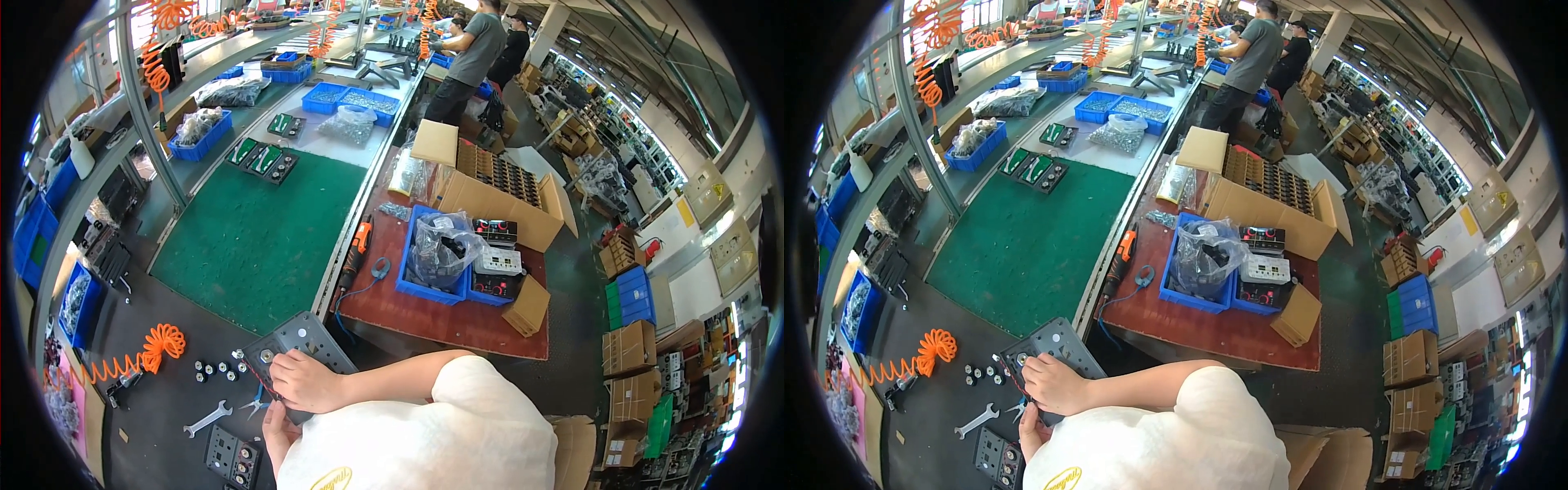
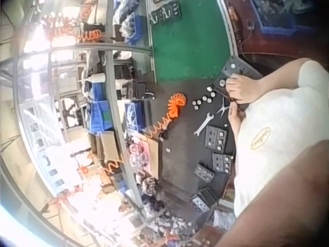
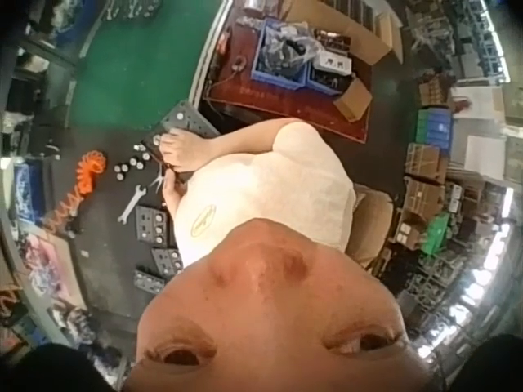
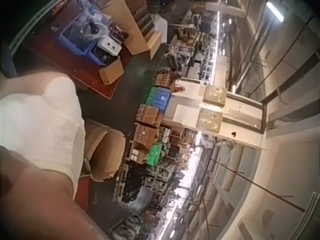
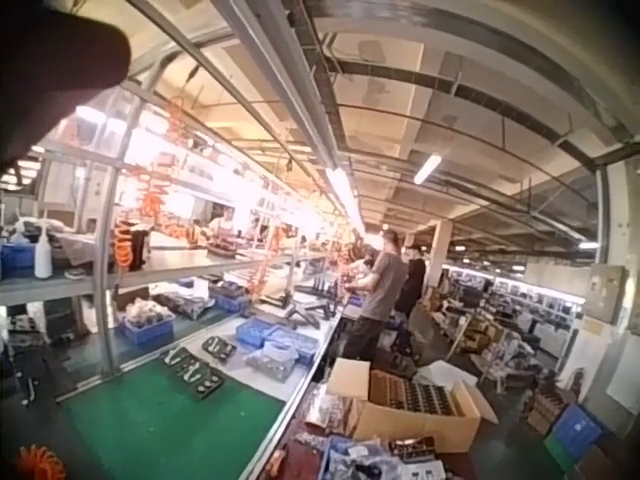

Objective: Assembling electronic components on a panel using nuts and tightening them with a wrench.

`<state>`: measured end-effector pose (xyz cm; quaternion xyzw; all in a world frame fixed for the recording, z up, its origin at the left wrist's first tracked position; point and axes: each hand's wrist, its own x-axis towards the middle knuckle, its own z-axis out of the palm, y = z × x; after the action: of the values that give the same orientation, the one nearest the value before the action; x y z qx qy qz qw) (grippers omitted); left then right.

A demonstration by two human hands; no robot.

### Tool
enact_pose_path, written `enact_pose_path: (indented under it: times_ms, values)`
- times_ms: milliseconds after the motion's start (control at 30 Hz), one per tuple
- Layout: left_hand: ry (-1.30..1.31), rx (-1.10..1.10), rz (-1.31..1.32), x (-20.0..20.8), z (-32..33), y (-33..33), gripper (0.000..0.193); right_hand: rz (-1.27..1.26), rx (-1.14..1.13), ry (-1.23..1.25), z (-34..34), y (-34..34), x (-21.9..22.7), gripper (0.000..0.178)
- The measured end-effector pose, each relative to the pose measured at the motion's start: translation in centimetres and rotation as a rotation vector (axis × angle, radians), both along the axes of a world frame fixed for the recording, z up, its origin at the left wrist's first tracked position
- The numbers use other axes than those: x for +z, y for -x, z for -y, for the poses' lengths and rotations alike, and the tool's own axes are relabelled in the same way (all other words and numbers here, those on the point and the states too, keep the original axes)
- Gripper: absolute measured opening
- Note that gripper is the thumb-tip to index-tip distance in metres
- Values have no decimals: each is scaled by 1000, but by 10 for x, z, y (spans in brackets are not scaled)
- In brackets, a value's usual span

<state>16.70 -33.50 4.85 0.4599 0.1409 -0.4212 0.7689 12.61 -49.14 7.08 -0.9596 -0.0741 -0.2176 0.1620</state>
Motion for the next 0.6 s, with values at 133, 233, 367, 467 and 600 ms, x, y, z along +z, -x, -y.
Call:
enact_pose_path:
  times_ms: [133,233,367,467,600]
  values:
    - [-8,42,-6,8,4,4,22,38,-49,-16,-3,2,-1,26]
    - [-14,58,-13,0,1,0,21,47,-90,-24,-7,2,-5,25]
    - [-19,74,-55,2,3,1,19,27,-96,-22,-8,2,-8,25]
    - [-56,85,-84,14,3,6,17,55,-92,0,-10,2,-14,24]
    - [-57,81,-71,7,1,6,16,124,-88,6,-8,0,-8,18]
